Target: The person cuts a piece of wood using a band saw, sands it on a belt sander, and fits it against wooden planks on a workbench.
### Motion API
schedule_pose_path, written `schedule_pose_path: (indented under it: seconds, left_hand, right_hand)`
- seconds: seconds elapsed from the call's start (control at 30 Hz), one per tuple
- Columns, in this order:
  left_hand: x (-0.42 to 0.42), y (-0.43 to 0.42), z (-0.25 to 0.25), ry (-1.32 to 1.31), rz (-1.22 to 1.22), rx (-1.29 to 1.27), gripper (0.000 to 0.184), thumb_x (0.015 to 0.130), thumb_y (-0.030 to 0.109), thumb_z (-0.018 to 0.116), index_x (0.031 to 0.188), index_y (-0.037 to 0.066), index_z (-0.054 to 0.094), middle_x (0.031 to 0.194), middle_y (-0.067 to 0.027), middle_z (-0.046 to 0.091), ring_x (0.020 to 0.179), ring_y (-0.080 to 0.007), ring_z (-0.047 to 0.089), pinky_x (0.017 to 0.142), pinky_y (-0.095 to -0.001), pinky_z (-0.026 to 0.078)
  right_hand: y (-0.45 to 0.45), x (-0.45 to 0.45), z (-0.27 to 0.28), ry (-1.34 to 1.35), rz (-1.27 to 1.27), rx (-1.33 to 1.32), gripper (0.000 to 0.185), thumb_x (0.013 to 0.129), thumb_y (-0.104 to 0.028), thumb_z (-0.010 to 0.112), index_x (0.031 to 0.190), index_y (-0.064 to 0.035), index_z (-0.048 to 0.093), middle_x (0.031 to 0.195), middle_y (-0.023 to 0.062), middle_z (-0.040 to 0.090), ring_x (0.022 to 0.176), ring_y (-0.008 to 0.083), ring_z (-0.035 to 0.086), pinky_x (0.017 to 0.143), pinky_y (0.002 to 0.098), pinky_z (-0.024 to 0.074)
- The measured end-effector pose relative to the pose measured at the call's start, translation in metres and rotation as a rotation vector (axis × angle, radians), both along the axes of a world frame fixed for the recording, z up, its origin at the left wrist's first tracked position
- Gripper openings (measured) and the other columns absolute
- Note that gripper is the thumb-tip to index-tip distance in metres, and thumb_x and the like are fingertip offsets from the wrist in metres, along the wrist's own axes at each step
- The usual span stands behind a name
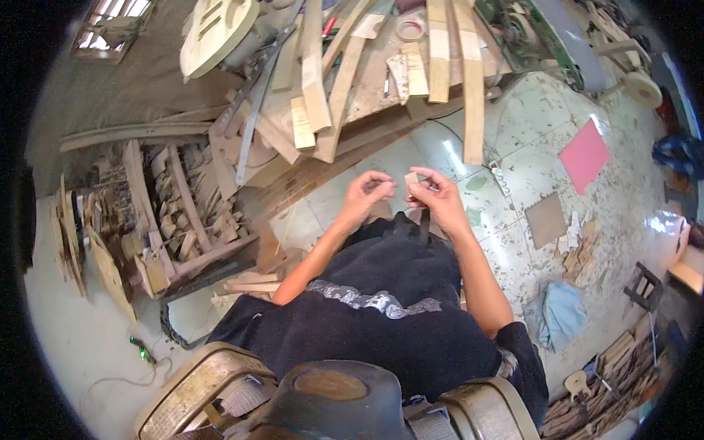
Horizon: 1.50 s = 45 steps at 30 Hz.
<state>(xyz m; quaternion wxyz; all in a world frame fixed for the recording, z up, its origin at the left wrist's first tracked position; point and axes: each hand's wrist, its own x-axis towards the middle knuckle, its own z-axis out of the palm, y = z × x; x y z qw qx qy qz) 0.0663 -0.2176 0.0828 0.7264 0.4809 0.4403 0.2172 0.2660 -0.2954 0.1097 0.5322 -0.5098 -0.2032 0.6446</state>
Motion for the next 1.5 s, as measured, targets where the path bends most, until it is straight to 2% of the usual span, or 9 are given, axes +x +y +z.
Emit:
schedule_pose_path:
  seconds: [0.1,0.3,0.63,0.9,1.2,1.43,1.5]
  left_hand:
    - [-0.012,0.006,-0.014,0.036,0.076,-0.068,0.027,0.097,0.026,0.065,0.112,0.004,0.061,0.111,-0.0119,0.07,0.094,-0.0162,0.067,0.085,-0.0305,0.053]
    - [-0.028,0.04,-0.039,0.105,0.02,-0.103,0.03,0.097,0.03,0.066,0.11,0.004,0.062,0.11,-0.0108,0.07,0.092,-0.016,0.067,0.081,-0.0279,0.053]
    - [-0.019,0.087,-0.054,0.1,-0.018,-0.051,0.028,0.096,0.029,0.066,0.109,0.004,0.063,0.11,-0.0087,0.07,0.088,-0.0138,0.066,0.08,-0.0269,0.052]
    - [-0.016,0.073,-0.062,0.201,-0.091,-0.1,0.026,0.096,0.028,0.066,0.109,0.005,0.063,0.109,-0.0071,0.07,0.087,-0.013,0.065,0.078,-0.027,0.052]
    - [0.02,0.042,-0.07,0.288,0.151,-0.102,0.028,0.095,0.029,0.068,0.11,0.006,0.063,0.107,-0.0074,0.07,0.088,-0.0132,0.066,0.077,-0.0271,0.051]
    - [0.039,-0.015,-0.095,0.377,0.228,-0.107,0.032,0.093,0.032,0.069,0.111,0.005,0.064,0.104,-0.0059,0.07,0.088,-0.0151,0.067,0.076,-0.0273,0.051]
    - [0.031,-0.032,-0.104,0.4,0.325,-0.112,0.032,0.092,0.032,0.07,0.11,0.006,0.064,0.104,-0.0057,0.069,0.088,-0.0155,0.067,0.075,-0.028,0.052]
  right_hand:
    - [-0.001,0.006,0.005,-0.016,-0.018,-0.011,0.04,0.093,-0.011,0.069,0.129,0.0005,0.058,0.09,0.0056,0.065,0.08,0.0139,0.067,0.072,0.0261,0.0569]
    - [-0.023,0.007,0.001,-0.06,-0.127,-0.091,0.04,0.093,-0.012,0.069,0.128,0.0015,0.058,0.089,0.0071,0.065,0.08,0.0155,0.067,0.071,0.0266,0.0568]
    - [-0.081,0.02,-0.044,-0.104,-0.4,-0.297,0.04,0.092,-0.013,0.07,0.127,0.0008,0.058,0.092,0.0097,0.067,0.076,0.0163,0.068,0.068,0.0261,0.0568]
    - [-0.078,0.044,-0.052,-0.063,-0.458,-0.252,0.041,0.092,-0.014,0.07,0.129,0.0,0.056,0.095,0.0094,0.066,0.078,0.0178,0.068,0.069,0.0271,0.0564]
    - [-0.089,0.146,-0.091,-0.019,-0.345,-0.282,0.041,0.091,-0.015,0.073,0.124,0.002,0.058,0.085,0.0083,0.065,0.076,0.0187,0.069,0.068,0.0271,0.0579]
    - [-0.099,0.257,-0.129,-0.068,-0.274,-0.33,0.035,0.091,-0.016,0.073,0.121,-0.0032,0.061,0.084,0.0066,0.065,0.075,0.0184,0.068,0.068,0.0272,0.0583]
    - [-0.102,0.277,-0.141,-0.11,-0.269,-0.347,0.033,0.091,-0.017,0.073,0.12,-0.0053,0.062,0.087,0.0076,0.067,0.074,0.0182,0.068,0.067,0.0266,0.0601]
